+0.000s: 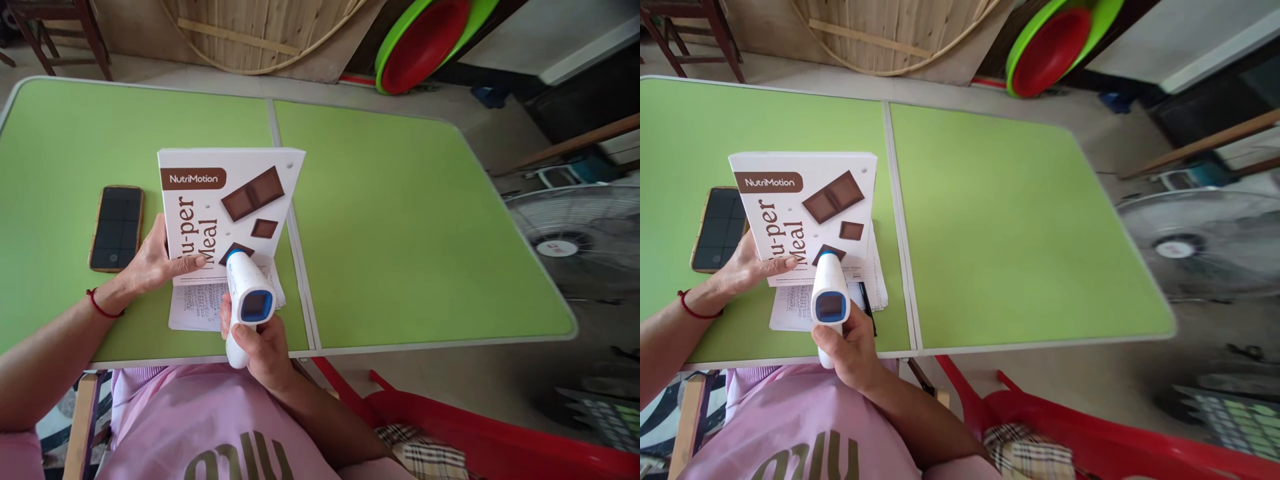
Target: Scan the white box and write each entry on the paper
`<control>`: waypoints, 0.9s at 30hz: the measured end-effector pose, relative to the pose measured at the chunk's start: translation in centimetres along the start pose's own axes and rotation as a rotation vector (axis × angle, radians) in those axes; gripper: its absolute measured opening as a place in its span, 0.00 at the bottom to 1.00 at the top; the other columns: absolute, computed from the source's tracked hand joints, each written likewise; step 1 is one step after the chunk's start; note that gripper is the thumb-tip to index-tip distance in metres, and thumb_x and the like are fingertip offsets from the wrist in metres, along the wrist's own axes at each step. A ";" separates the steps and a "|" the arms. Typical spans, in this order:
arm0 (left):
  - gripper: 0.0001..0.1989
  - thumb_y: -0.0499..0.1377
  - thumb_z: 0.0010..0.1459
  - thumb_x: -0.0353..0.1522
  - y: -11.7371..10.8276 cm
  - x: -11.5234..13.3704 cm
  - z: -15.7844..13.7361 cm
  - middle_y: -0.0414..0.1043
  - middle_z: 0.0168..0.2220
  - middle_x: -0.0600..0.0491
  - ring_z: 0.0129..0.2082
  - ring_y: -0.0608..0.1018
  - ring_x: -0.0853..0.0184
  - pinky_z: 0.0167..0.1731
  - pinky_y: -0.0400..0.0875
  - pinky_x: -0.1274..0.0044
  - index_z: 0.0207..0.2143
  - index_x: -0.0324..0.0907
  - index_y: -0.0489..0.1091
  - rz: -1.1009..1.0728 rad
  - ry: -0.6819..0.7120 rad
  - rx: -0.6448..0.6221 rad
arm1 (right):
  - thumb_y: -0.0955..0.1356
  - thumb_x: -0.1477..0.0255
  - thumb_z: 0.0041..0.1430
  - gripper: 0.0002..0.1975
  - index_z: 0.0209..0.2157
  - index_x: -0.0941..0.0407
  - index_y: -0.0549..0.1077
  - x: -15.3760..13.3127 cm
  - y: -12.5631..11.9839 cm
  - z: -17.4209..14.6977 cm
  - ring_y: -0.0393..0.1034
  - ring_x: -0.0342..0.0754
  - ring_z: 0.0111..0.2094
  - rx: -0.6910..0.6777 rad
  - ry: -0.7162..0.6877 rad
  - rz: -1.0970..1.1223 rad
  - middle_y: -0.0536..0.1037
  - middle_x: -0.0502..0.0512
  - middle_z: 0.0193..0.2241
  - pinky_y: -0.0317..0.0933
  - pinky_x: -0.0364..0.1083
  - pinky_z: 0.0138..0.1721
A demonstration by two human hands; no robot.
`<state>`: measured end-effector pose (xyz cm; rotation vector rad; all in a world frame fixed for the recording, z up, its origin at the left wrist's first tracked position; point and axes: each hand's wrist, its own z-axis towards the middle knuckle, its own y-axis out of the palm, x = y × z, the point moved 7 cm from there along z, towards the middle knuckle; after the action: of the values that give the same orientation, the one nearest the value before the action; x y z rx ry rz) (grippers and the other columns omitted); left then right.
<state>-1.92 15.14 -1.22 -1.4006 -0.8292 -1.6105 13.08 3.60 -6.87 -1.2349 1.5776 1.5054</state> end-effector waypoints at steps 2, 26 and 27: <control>0.20 0.70 0.53 0.36 0.0 0.0 0.0 0.77 0.39 0.46 0.37 0.78 0.61 0.35 0.74 0.73 0.45 0.37 0.69 0.002 0.002 0.001 | 0.72 0.58 0.54 0.15 0.37 0.53 0.71 0.1 -0.1 0.0 0.58 0.43 0.26 0.011 0.007 -0.013 0.67 0.48 0.25 0.56 0.46 0.28; 0.25 0.70 0.51 0.39 0.0 -0.3 0.0 0.77 0.42 0.45 0.40 0.79 0.56 0.37 0.75 0.69 0.48 0.38 0.68 0.076 -0.094 0.004 | 0.72 0.56 0.54 0.16 0.37 0.52 0.70 -0.2 0.2 0.1 0.58 0.43 0.24 -0.012 0.023 -0.010 0.67 0.48 0.24 0.56 0.46 0.27; 0.26 0.71 0.51 0.39 -0.1 -0.4 -0.1 0.77 0.42 0.45 0.40 0.79 0.56 0.37 0.75 0.69 0.48 0.38 0.68 0.087 -0.096 0.007 | 0.71 0.56 0.54 0.16 0.37 0.52 0.70 -0.1 0.1 0.1 0.58 0.43 0.24 -0.012 0.028 -0.015 0.67 0.48 0.24 0.56 0.46 0.27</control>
<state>-2.03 15.20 -1.60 -1.4985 -0.8165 -1.4832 13.00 3.71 -6.72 -1.2765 1.5757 1.4961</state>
